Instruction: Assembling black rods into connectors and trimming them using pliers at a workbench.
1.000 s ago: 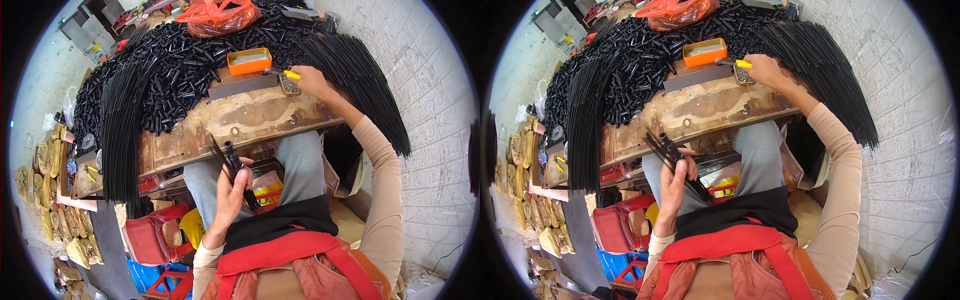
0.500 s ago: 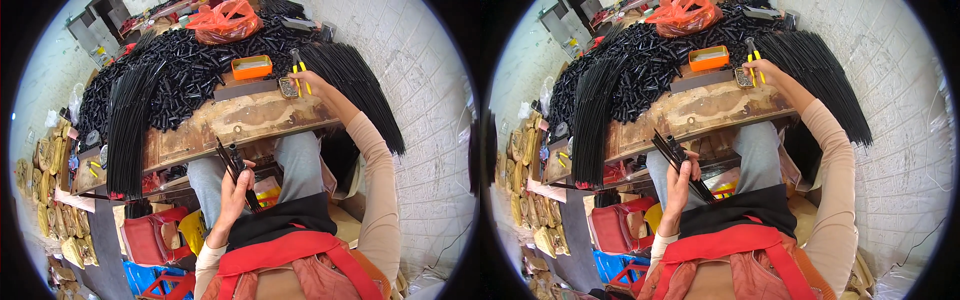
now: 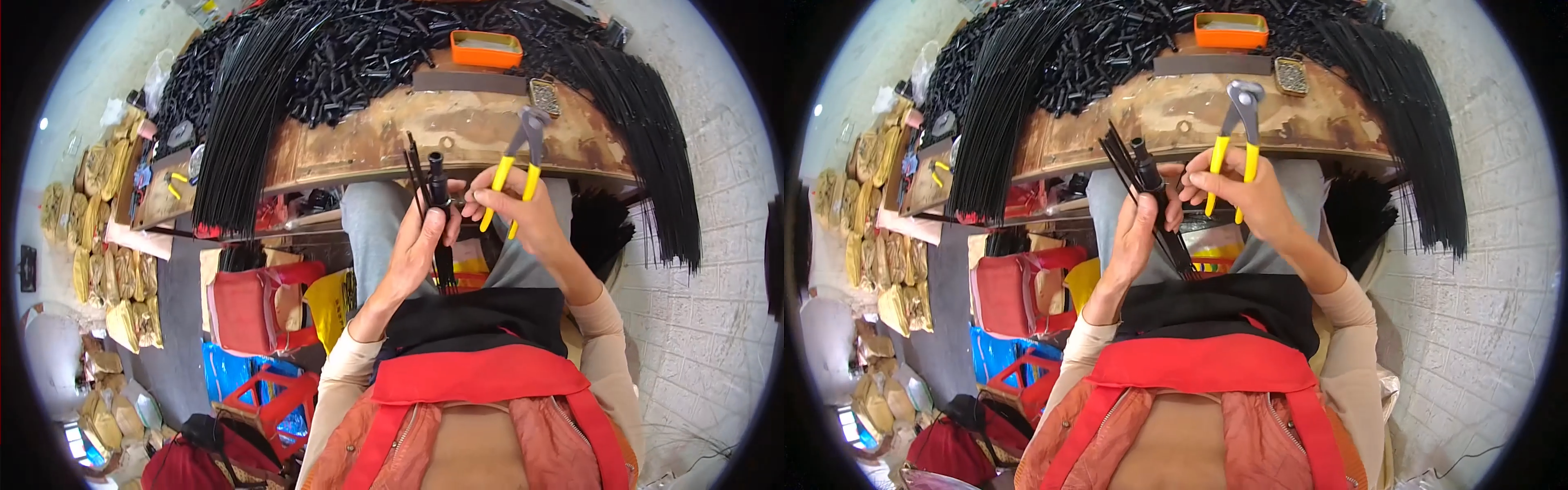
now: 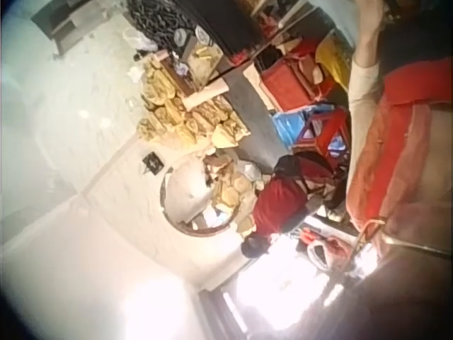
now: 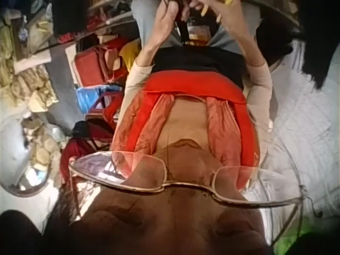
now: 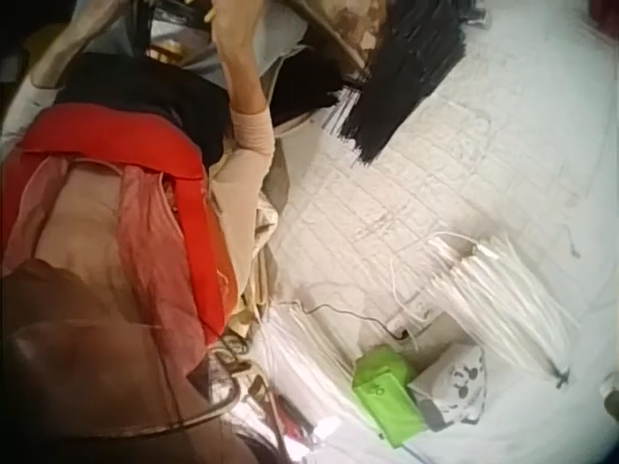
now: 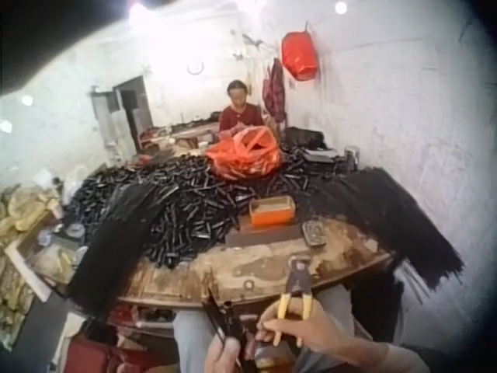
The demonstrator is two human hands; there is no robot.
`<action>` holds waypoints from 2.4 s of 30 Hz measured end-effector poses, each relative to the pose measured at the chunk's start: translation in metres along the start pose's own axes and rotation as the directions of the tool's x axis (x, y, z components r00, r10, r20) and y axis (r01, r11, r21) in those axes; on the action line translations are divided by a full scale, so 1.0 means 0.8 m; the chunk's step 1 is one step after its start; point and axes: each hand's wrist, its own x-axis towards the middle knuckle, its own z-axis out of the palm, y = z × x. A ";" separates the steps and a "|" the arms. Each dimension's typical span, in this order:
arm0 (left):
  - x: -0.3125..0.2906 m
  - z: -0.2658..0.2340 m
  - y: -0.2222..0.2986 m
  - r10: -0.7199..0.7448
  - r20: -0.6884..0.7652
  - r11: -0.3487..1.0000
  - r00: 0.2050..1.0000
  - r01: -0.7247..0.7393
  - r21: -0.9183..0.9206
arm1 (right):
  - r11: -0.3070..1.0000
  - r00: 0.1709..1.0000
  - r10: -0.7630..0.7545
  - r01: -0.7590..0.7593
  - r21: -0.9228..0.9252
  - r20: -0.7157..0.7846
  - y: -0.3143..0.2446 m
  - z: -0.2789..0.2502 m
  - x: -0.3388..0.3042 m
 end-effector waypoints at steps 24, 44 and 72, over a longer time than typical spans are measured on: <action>-0.006 0.007 0.006 -0.048 0.027 0.985 0.998 0.043 0.165 | 0.972 0.977 -0.214 0.215 0.092 -0.024 0.011 0.032 -0.024; 0.003 -0.011 -0.007 -0.093 0.136 0.994 0.986 0.100 -0.049 | 0.577 0.896 0.445 -0.283 -0.766 0.004 -0.071 0.007 -0.071; 0.001 0.009 0.002 -0.144 0.223 0.986 0.964 0.159 -0.050 | 0.447 0.800 0.598 -0.286 -0.848 0.046 -0.131 0.004 -0.067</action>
